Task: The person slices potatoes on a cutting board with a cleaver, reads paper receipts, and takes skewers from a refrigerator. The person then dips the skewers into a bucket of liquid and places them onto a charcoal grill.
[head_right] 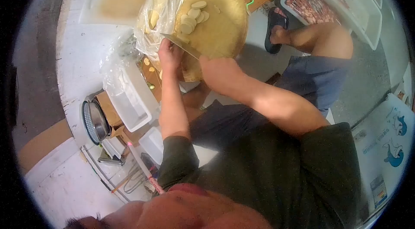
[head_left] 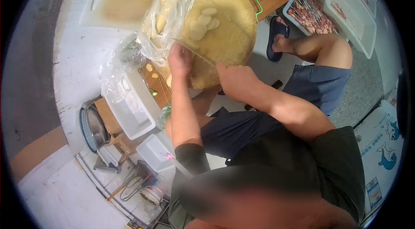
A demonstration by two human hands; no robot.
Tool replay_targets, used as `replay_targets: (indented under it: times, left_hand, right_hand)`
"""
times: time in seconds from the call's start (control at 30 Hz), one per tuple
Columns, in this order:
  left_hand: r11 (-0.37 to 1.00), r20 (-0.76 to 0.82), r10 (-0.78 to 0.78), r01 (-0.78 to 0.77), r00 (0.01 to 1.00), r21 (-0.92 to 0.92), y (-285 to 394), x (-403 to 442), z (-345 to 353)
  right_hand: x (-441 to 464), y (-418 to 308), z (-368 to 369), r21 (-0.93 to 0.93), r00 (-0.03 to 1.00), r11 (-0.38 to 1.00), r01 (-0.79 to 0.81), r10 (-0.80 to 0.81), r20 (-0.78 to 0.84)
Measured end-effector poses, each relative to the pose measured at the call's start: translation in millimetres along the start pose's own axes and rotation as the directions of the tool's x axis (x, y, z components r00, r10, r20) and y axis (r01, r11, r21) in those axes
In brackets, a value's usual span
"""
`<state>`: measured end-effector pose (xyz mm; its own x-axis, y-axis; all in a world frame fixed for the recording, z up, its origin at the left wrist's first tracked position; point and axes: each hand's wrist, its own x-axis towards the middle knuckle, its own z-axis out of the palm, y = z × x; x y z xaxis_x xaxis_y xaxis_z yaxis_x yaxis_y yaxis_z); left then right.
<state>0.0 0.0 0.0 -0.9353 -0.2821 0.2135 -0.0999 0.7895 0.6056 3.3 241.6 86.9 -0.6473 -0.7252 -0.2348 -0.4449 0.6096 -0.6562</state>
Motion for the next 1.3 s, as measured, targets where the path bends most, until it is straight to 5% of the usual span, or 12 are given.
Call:
replay_targets:
  times: [1.3]
  left_hand:
    - [0.999,0.004,-0.028,0.028,1.0,-0.041,0,-3,1]
  right_hand:
    - [3,-10,-6,0.042,0.997,0.999,-0.013,0.01,0.08]
